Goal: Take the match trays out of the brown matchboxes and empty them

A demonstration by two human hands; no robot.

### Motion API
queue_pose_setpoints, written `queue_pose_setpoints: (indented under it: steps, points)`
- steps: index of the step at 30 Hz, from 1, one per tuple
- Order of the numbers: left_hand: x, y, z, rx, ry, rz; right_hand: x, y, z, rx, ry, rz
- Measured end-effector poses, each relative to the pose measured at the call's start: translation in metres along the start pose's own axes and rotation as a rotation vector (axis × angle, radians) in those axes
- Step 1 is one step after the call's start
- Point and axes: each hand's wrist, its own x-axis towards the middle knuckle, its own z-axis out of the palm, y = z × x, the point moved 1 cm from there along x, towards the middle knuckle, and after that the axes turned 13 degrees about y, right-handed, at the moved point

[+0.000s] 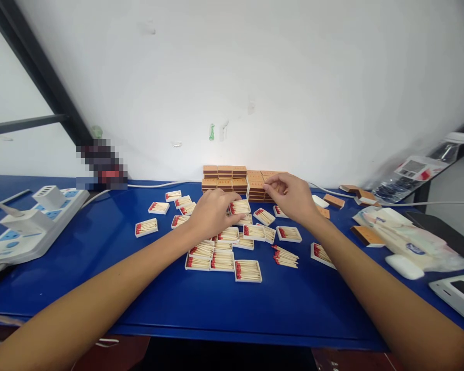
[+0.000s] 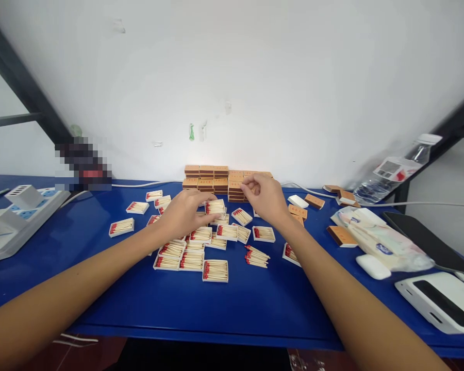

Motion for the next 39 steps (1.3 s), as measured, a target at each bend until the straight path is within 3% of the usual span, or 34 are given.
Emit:
queue_pose_setpoints:
  steps: [4, 7, 10, 19, 25, 30, 32, 37, 39]
  points:
    - [0.004, -0.014, -0.003, 0.003, 0.066, 0.006, 0.001, 0.0, -0.025, -0.153, -0.228, -0.003]
    - [0.008, -0.028, -0.005, 0.047, 0.087, -0.044, 0.006, 0.015, -0.042, -0.323, -0.433, 0.003]
    - [0.012, -0.04, -0.007, 0.073, 0.076, -0.063, 0.011, 0.03, -0.054, -0.382, -0.527, 0.012]
    - [0.018, -0.066, -0.019, -0.043, -0.034, -0.032, 0.012, 0.04, -0.055, -0.426, -0.532, 0.0]
    - [0.017, -0.068, -0.015, -0.055, -0.157, -0.015, 0.015, 0.044, -0.061, -0.481, -0.523, 0.003]
    - [0.018, -0.066, -0.017, -0.025, -0.255, -0.049, 0.024, 0.049, -0.08, -0.535, -0.47, 0.078]
    - [0.019, -0.064, -0.019, -0.039, -0.255, -0.06, 0.027, 0.054, -0.089, -0.567, -0.493, 0.139]
    - [0.019, -0.06, -0.019, -0.025, -0.2, -0.044, 0.022, 0.065, -0.102, -0.475, -0.743, 0.241]
    - [0.018, -0.059, -0.018, -0.026, -0.16, -0.028, 0.017, 0.066, -0.102, -0.404, -0.694, 0.178]
